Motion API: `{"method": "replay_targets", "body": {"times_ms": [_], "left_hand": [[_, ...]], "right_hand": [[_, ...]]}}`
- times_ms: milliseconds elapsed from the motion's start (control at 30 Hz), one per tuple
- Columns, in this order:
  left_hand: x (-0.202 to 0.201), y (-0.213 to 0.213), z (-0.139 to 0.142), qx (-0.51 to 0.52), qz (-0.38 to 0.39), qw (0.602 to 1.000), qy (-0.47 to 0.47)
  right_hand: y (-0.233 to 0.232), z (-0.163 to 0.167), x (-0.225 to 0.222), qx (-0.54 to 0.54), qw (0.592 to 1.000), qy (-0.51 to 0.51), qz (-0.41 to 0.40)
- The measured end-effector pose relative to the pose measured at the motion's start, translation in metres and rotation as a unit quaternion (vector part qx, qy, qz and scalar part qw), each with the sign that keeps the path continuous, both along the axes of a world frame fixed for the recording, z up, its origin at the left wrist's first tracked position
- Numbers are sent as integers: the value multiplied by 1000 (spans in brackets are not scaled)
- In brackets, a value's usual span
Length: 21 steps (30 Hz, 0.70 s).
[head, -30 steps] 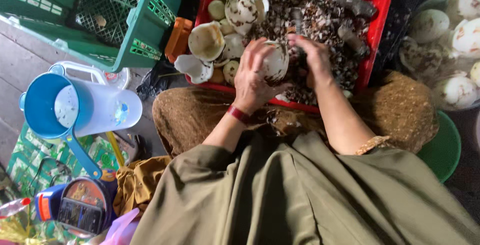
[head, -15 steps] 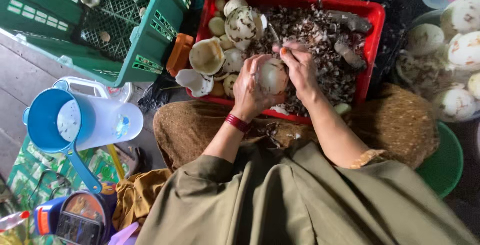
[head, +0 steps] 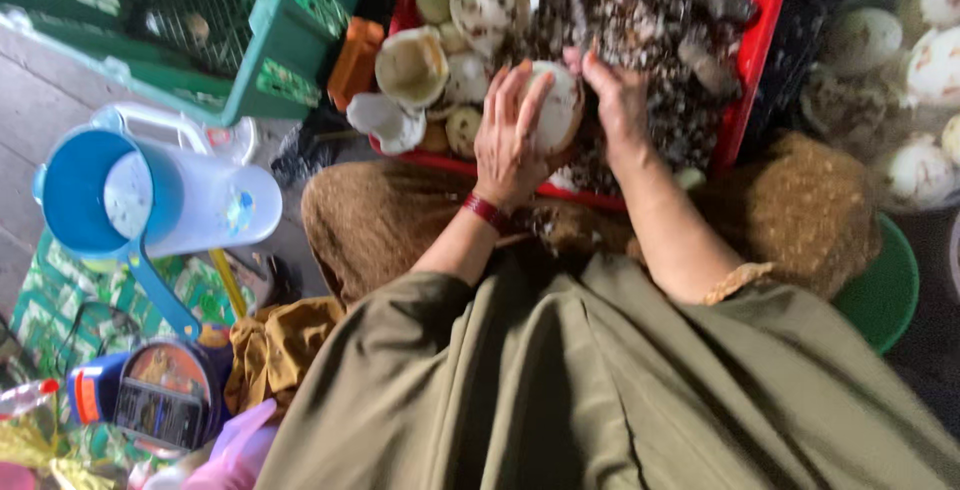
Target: The person sits on the floor and scrapes the brown outer skin and remaining husk off coconut shell halves with a small knife, letting the scrapings fall into a red tray. Cleaned shells are placed into a green plastic crate, and a finished shell is briefly rinsed in a bowl of water.
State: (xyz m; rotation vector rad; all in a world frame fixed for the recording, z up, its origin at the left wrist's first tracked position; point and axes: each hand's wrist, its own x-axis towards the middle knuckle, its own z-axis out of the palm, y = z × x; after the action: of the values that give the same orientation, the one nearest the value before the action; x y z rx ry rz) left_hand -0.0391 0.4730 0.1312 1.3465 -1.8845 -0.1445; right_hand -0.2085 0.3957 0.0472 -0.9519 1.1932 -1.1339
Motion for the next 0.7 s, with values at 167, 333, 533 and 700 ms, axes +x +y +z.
{"method": "replay_targets", "body": {"times_ms": [167,333,533,700], "left_hand": [[18,-13,2,106,-15,986,126],[28,-36,-1,255,-51,953,153],[21,-24,7,190,-69,976,81],[13,-18,4,93,-50,987,117]], "right_hand": [[25,42,7,45,992,-114,15],[22,48,17,-387,818,426,4],[8,43,12,115,984,94,102],[33,64,25,-303,889,341,-36]]}}
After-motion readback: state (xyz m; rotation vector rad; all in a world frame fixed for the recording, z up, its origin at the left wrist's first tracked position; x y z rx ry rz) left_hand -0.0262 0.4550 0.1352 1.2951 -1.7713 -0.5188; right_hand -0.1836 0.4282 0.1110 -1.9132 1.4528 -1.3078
